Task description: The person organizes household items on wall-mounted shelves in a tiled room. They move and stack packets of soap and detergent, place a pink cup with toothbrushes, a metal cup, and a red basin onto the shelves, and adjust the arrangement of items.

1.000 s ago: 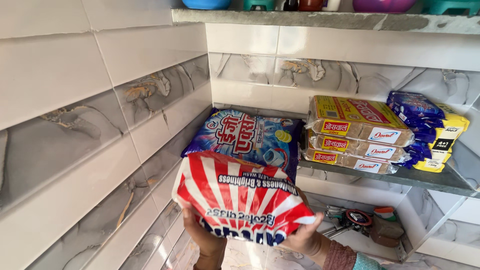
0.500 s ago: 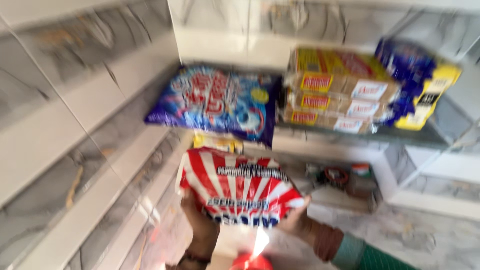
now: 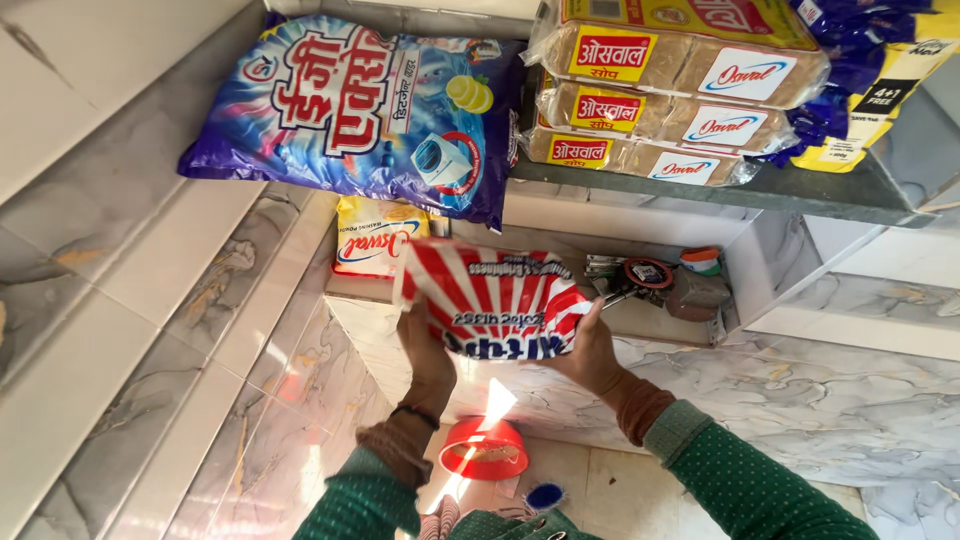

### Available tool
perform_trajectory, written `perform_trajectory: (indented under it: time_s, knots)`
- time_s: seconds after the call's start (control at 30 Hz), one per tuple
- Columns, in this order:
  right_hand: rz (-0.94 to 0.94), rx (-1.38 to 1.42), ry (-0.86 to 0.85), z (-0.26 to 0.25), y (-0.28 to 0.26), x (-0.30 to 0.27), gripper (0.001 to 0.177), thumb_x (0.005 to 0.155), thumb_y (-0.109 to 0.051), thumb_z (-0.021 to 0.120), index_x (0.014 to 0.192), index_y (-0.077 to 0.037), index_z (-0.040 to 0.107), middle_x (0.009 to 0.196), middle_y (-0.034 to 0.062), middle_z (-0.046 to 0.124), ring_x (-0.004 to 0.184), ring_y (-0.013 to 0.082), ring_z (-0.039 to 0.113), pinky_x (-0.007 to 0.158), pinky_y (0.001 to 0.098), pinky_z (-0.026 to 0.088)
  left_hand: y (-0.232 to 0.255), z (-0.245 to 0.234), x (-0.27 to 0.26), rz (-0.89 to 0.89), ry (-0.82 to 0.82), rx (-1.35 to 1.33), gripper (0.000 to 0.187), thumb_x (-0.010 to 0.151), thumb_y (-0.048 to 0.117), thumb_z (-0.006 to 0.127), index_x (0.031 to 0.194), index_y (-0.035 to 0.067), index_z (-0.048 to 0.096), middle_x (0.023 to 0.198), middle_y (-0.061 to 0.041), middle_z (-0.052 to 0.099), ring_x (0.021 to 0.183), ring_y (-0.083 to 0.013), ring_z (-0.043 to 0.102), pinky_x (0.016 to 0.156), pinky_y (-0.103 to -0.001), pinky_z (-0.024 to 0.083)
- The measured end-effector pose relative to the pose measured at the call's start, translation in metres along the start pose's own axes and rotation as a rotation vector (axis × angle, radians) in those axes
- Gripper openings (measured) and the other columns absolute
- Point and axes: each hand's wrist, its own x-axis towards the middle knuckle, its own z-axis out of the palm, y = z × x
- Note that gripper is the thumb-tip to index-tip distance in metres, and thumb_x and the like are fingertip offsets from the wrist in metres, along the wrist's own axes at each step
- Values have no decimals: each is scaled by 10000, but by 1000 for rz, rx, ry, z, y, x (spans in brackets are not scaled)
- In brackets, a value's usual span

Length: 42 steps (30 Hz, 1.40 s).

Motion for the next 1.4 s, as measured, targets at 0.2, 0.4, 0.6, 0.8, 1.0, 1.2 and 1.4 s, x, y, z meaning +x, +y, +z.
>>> perform_trajectory:
  time_s: [0.2, 0.4, 0.6, 0.8, 1.0, 1.2, 1.4]
  knots:
    - [-29, -134, 36, 5, 53, 7, 1454, 703, -547, 889, 1544, 85, -115, 1026, 200, 663, 837, 296, 687, 807, 440, 575, -7, 49, 33, 1, -91, -84, 230, 982, 279, 633, 1060, 64, 607, 996, 4, 672, 897, -88, 620, 773, -274, 517]
    - [553, -16, -245, 21, 71, 33, 1485, 677, -491, 915, 1546, 118, -124, 974, 158, 703, 785, 273, 716, 732, 370, 617, -49, 55, 94, 225, -264, 522, 160, 967, 158, 668, 971, 5, 622, 868, -48, 643, 772, -100, 552, 678, -280, 468]
    - [583, -54, -261, 15, 62, 52, 1506, 619, -423, 967, 1538, 103, -103, 1078, 225, 697, 847, 330, 732, 722, 392, 607, -78, 42, 121, 256, -364, 461, 130, 923, 82, 631, 1037, 19, 623, 869, 10, 636, 738, -61, 546, 639, -255, 469]
    - [586, 26, -233, 13, 63, 53, 1523, 614, -376, 975, 1536, 110, -135, 1185, 229, 698, 946, 349, 744, 799, 389, 600, -68, 43, 121, 143, -415, 414, 177, 966, 104, 637, 1125, 27, 623, 923, 9, 645, 784, -60, 555, 679, -253, 473]
    - [605, 32, -204, 12, 66, 49, 1503, 606, -285, 961, 1557, 79, -144, 1189, 209, 720, 963, 333, 745, 828, 381, 595, -68, 44, 126, 147, -461, 428, 215, 984, 132, 656, 1154, 1, 641, 1021, -35, 711, 895, -95, 639, 787, -277, 531]
    - [641, 75, -149, 10, 53, 54, 1509, 614, -321, 966, 1569, 43, -143, 1190, 179, 733, 935, 305, 763, 800, 365, 610, -60, 45, 132, 179, -452, 575, 264, 989, 213, 649, 1133, -8, 651, 1002, -51, 721, 876, -103, 646, 766, -288, 528]
    - [599, 80, -128, 4, 45, 49, 1467, 666, -335, 959, 1595, -6, -127, 1267, 217, 691, 1033, 320, 747, 863, 368, 608, -51, 49, 130, 218, -331, 770, 395, 1017, 373, 636, 991, -18, 688, 866, -69, 728, 767, -130, 645, 681, -320, 513]
